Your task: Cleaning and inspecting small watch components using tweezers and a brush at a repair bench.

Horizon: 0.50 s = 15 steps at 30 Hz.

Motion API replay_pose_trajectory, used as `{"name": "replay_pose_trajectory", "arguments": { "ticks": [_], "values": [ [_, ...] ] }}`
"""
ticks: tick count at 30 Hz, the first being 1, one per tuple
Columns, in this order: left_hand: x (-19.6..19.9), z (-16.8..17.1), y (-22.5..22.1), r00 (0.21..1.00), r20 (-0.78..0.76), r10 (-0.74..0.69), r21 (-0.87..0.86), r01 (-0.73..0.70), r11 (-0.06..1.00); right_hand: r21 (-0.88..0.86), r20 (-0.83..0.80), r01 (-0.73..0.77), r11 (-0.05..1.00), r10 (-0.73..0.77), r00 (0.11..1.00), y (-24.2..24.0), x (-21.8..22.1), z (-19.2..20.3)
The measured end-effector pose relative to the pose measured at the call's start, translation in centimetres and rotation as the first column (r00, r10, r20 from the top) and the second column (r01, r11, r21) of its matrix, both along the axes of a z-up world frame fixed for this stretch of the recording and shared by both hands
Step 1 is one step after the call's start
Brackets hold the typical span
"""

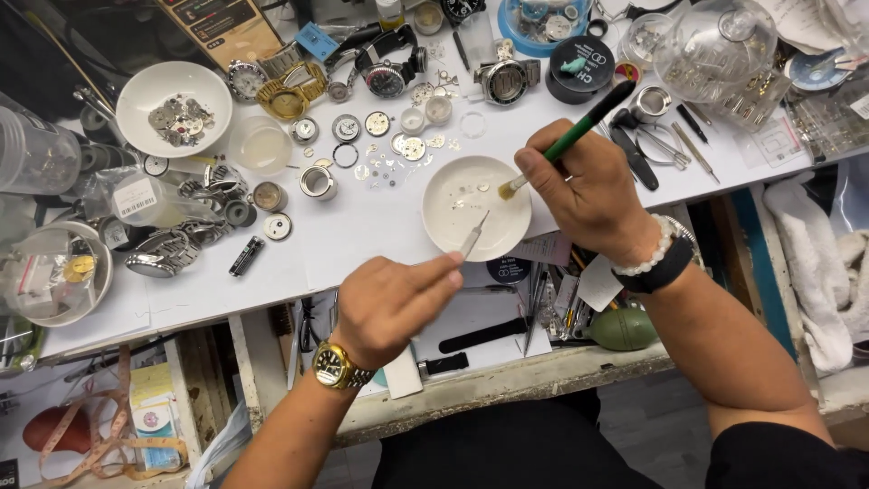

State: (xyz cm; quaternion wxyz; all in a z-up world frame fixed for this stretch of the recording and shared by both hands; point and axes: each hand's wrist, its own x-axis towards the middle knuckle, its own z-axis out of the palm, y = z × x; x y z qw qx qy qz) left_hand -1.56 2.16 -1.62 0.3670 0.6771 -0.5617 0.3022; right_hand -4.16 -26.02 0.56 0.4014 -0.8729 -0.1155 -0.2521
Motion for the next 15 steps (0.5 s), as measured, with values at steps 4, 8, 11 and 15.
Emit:
{"name": "replay_pose_trajectory", "arguments": {
  "ticks": [4,8,11,15],
  "values": [
    [0.1,2.5,-1.0,0.972,0.233,-0.019,0.069,0.003,0.998,-0.012,0.016,-0.018,1.000,0.018,1.000,0.9,0.3,1.6],
    [0.4,3.9,-1.3,0.930,0.357,-0.083,0.170,0.022,0.985,-0.063,-0.013,-0.084,0.995,0.083,0.996,1.7,0.7,1.5],
    [0.7,3.7,-1.3,0.916,0.389,-0.100,0.216,0.015,0.976,-0.066,-0.047,-0.161,0.985,0.158,0.986,2.0,0.5,1.6],
    [1.1,3.2,-1.3,0.908,0.409,-0.088,0.213,-0.001,0.977,-0.163,-0.004,-0.127,0.978,0.128,0.992,1.7,0.5,1.9]
  ]
}}
